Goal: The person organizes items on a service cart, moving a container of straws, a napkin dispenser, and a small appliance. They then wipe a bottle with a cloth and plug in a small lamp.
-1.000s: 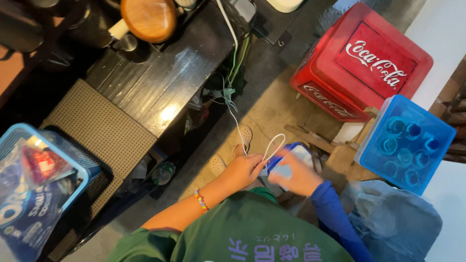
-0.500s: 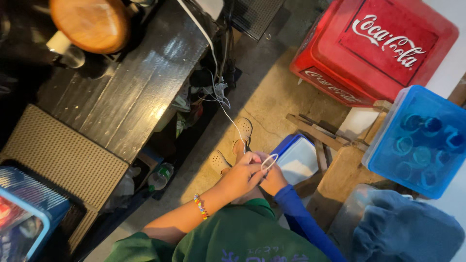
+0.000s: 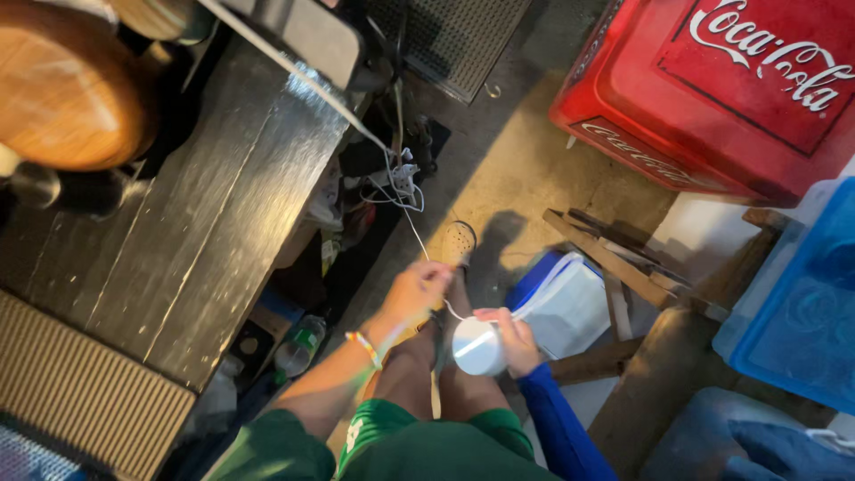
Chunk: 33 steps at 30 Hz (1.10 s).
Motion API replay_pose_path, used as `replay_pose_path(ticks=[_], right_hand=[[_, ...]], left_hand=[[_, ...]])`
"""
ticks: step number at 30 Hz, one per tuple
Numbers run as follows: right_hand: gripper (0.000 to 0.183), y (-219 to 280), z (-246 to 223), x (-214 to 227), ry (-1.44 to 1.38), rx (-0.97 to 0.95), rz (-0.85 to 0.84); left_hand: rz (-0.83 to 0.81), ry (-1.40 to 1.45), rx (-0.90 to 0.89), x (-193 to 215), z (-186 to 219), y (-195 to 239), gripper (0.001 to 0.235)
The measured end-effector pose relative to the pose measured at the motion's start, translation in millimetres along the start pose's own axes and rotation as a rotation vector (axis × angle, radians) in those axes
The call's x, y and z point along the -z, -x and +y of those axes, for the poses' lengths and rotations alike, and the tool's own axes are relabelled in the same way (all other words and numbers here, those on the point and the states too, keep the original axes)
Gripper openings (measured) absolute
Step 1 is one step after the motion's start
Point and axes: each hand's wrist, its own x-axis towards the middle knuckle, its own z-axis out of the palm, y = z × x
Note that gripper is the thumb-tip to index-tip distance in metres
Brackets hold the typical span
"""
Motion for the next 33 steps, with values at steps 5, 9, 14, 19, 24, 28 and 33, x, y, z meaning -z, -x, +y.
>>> replay_pose_path(ticks=[5,9,14,19,24,28,33], right_hand=[[0.046,14.2,-49.6,22.1,0.057,-0.007,0.077],[0.061,31.3,-77.7,27.9,-0.020,-0.064,0.162],[0.064,29.1,-78.8,32.7,0.061,0.101,0.137],[0.058,29.1,-60.2,35.9,0.024,0.145,0.106],[0.058,39.6,-55.5,45.2,0.017,0.133,0.038],[0.055,41.3,-56.5,56.8,0.019,0.154,-0.053],[0.056,35.5,-53.7,60.5,0.003,0.141,-0.066]], left_hand=[[-0.006,-0.286,0.463,19.5,-141.9,-59.6,0.030],[-0.014,-0.508,0.484,14.3,-195.3,-112.7,0.027],[-0.153,-0.945,0.354,-20.1,-204.2,-170.7,0.024],[-0.145,-1.100,0.128,-54.7,-214.3,-204.6,0.024],[-0.053,-1.274,0.161,-71.7,-238.2,-228.1,0.040],[0.021,-1.359,0.242,-58.6,-255.6,-236.2,0.041],[-0.125,-1.335,0.238,-29.4,-244.2,-215.2,0.017]])
